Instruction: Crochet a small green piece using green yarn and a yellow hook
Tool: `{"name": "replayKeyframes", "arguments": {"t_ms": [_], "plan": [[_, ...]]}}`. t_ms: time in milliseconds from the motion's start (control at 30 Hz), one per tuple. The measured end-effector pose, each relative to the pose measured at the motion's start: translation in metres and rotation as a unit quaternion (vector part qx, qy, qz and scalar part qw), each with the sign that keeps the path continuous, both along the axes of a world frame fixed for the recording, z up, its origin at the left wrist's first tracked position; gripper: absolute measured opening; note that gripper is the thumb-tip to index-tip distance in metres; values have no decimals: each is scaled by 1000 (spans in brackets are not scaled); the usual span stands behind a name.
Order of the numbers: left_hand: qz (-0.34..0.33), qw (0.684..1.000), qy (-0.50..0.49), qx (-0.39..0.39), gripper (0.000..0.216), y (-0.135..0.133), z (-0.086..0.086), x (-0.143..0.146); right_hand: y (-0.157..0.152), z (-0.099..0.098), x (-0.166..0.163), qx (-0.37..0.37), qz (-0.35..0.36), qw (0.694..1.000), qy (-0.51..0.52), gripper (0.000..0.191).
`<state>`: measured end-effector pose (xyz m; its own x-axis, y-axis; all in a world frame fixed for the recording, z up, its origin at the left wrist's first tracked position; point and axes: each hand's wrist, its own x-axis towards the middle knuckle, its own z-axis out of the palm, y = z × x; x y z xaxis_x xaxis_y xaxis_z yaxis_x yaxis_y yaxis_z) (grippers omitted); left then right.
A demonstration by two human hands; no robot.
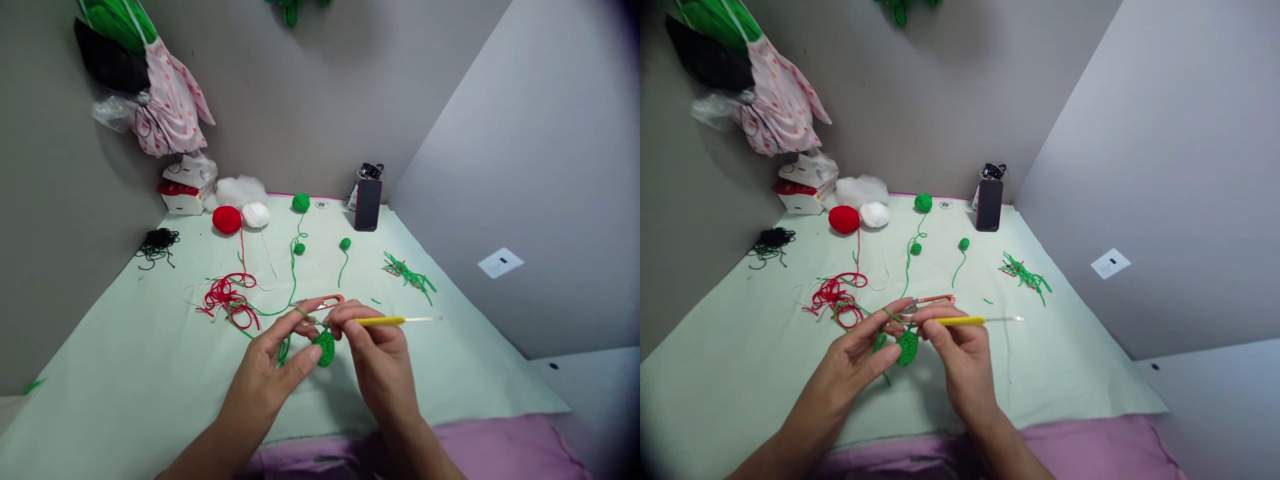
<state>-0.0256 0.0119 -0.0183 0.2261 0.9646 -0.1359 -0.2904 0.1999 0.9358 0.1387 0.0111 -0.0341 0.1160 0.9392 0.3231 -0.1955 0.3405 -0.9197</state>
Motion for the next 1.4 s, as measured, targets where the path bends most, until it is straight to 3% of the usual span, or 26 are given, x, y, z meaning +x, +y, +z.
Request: {"name": "replayKeyframes", "arguments": {"t_ms": [167, 367, 633, 900, 1100, 1267, 1400], "plan": [[-16, 1000, 8, -6, 41, 1, 0, -6, 3, 2, 3, -85, 38, 992, 80, 19], [-21, 1000, -6, -20, 39, 2, 2, -8, 5, 5, 4, -81, 72, 989, 100, 22], [-20, 1000, 1, 7, 35, 6, -9, -10, -8, 2, 11, 15, 27, 998, -61, 22], [31, 998, 44, 27, 37, 3, -8, -6, -17, 9, 10, 148, -11, 956, -254, 22], [53, 996, 60, 49, 31, 3, -14, -6, -18, 6, 5, 201, -24, 945, -256, 26], [12, 999, -26, -28, 35, 1, -7, -5, -13, 2, 5, 71, -22, 992, -102, 22], [19, 998, -24, -50, 33, 1, 1, -3, -9, -1, 6, -19, 6, 1000, 5, 22]]}}
